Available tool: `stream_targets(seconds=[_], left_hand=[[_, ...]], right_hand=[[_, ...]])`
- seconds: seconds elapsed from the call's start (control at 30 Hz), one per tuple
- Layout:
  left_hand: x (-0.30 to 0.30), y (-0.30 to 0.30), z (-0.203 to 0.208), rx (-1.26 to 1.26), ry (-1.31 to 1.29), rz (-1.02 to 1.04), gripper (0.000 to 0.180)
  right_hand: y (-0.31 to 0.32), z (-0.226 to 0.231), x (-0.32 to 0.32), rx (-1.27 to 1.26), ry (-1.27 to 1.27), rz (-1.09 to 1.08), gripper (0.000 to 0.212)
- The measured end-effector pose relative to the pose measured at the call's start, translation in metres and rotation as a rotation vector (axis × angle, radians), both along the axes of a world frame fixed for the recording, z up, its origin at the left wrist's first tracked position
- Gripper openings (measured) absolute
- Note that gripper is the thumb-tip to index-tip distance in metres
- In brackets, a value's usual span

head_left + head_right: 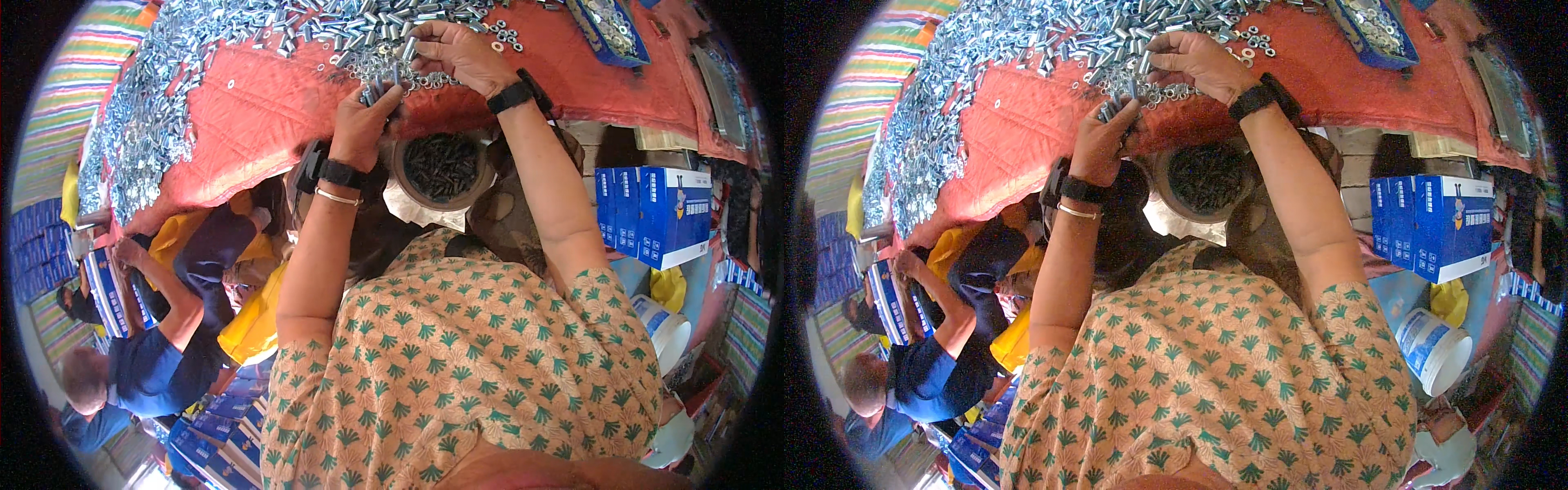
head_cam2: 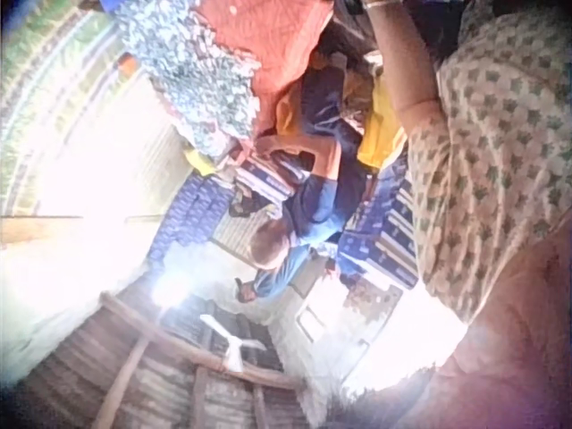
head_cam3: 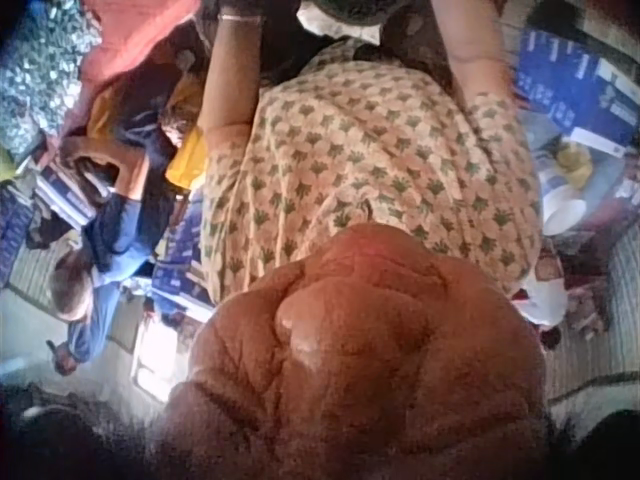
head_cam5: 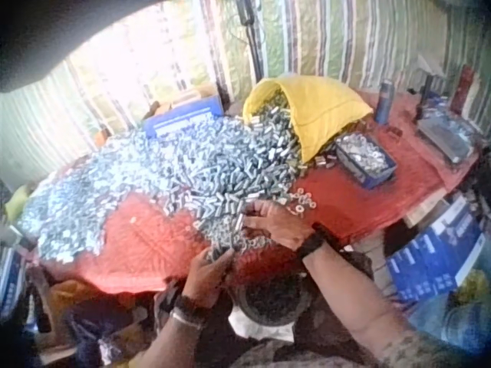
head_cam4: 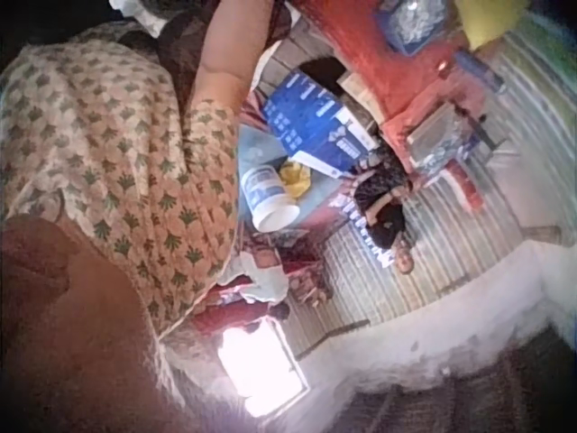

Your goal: Manually assemble metal bolts with washers and nuts.

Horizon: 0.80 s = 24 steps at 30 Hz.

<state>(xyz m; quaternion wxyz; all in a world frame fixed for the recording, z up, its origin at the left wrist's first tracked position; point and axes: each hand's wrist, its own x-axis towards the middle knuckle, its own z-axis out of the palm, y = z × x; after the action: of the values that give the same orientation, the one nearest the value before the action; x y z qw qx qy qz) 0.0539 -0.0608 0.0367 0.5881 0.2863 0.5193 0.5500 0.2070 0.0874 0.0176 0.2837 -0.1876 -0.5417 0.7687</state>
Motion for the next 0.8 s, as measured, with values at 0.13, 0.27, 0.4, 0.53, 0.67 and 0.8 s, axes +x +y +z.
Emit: stream_targets(seconds=[0.13,0.27,0.4,0.53,0.67,0.8], left_hand=[[0.001,0.001,-0.004,0.001,0.078,0.024,0.009],[0.000,0.002,-0.002,-0.007,0.192,0.050,0.009],[-0.006,0.001,0.000,0.013,0.268,0.033,0.010],[-0.010,0.001,-0.009,0.002,0.354,0.010,0.010],[-0.008,0.002,-0.004,0.054,0.252,0.051,0.009],[-0.011,0.004,-0.003,0.075,0.112,0.020,0.010]], right_hand=[[-0.005,-0.002,-0.004,-0.004,0.046,0.053,0.021],[-0.006,-0.006,-0.008,0.071,-0.001,0.004,0.020],[-0.005,-0.002,-0.003,0.042,0.044,-0.076,0.020],[-0.017,0.000,-0.009,0.067,0.006,0.032,0.019],[-0.017,0.000,-0.011,0.218,-0.117,0.137,0.024],[-0.010,0.002,-0.011,0.258,-0.112,0.052,0.026]])
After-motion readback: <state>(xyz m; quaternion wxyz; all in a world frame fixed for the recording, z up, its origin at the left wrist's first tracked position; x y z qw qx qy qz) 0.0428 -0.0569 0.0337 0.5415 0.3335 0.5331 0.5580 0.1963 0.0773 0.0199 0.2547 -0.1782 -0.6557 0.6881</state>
